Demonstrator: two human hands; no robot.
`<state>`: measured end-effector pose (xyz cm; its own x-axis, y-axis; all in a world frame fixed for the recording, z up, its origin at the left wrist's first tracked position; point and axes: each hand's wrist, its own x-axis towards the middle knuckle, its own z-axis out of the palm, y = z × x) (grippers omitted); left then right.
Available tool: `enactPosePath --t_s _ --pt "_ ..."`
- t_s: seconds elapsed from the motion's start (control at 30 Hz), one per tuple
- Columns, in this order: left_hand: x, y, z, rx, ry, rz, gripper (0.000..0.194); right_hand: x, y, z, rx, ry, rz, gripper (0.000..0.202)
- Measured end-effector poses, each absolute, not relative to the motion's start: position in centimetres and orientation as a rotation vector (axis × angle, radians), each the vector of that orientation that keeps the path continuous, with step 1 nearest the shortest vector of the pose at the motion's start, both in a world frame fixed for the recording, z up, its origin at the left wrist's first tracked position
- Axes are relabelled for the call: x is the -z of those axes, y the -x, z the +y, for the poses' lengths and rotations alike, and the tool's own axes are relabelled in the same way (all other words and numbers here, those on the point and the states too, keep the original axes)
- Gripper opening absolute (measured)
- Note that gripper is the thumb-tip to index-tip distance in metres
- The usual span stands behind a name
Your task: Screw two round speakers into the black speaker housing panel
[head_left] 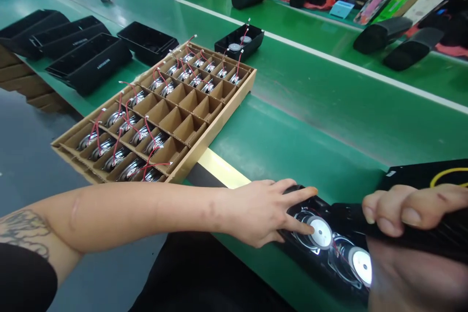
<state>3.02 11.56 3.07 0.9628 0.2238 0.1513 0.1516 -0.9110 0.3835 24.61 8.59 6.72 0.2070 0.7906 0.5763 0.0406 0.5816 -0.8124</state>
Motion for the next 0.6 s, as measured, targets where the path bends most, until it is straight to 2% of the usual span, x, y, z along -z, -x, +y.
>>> enactPosePath --t_s 0.6 --pt "-2.9 -3.0 11.8 -0.297 -2.780 0.243 0.049 -6.3 -24.1 9.4 -0.602 0.916 -1.204 0.050"
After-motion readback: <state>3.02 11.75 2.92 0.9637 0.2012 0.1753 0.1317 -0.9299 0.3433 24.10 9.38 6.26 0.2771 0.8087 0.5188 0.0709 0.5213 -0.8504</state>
